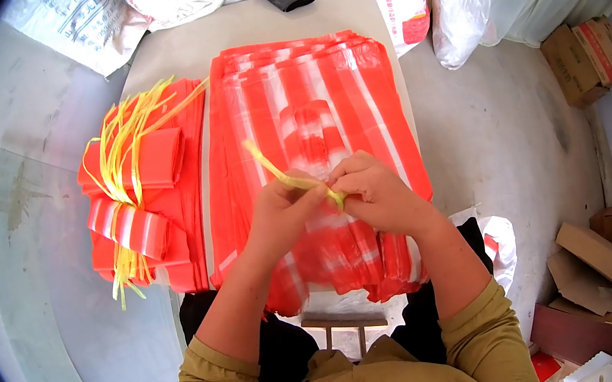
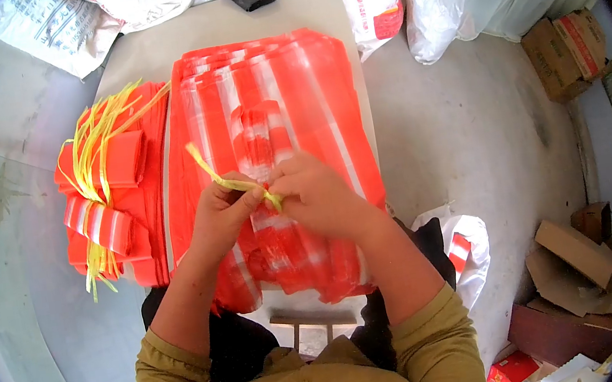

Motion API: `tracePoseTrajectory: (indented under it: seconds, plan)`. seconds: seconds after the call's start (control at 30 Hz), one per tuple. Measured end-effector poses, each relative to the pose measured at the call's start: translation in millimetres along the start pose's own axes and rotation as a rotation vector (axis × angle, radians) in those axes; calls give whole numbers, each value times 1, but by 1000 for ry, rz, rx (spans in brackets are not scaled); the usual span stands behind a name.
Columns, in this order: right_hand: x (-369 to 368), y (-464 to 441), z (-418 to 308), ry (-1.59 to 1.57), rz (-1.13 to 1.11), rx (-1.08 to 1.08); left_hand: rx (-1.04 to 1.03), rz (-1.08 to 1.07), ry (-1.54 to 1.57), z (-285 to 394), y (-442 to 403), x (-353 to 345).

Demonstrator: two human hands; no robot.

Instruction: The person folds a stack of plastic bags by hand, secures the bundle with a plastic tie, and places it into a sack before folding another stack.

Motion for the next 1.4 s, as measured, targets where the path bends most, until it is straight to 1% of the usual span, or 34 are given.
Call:
tracePoseTrajectory:
  seconds: [0.03,0.13,0.23,0.3,0.33,0.4,0.5,0.63,0.7,0.8,0.9,0.93,1.0,1.03,1.1,1.2,1.3,1.4]
  plan:
    - [0,0,-1,-47,-16,-16,10,12,-6,-1,0,1]
    - [-2,-2,-5,132,-107,-42,18,48,-20,-1,-1,3]
    - [-4,1,1,189,46,-42,-29,93,-15,2,0,2]
    - [-3,2,-1,256,149,-2,-83,133,-4,2,-1,4]
    - [-2,3,-1,290,201,18,-52,182,-17,0,-1,8]
    - [-1,7,5,381,198,-7,11,281,-42,-2,-1,19]
    - [4,11,7,513,186,16,-36,315,-292,-4,-3,36]
    - [9,15,5,616,145,28,-67,339,-507,1,0,41]
    - [8,18,10,645,130,31,-87,350,-566,-1,1,43]
    - [10,20,14,692,138,46,-153,343,-828,13,2,40]
    - [12,19,15,671,140,10,-159,317,-919,18,2,37]
    - [13,19,16,653,137,-12,-143,318,-840,15,2,38]
    - [15,18,20,495,189,-83,-109,317,-684,8,2,41]
    - [17,18,22,416,215,-119,-51,272,-472,5,1,41]
    - [18,17,24,387,193,-167,62,177,-51,1,-1,35]
    - [18,17,28,392,162,-219,225,102,335,-9,1,23]
    - [17,16,32,422,155,-233,237,121,352,-19,1,26]
    - [17,16,34,397,164,-278,265,191,325,-23,1,28]
Point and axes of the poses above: each hand's wrist, its own y-axis away from the middle knuckle, its own x-axis out of the back of the hand, z = x × y, the point moved 6 cm from there along -y, towards the middle knuckle, and after that the axes turned 2 degrees about z, right-handed, at the moved point
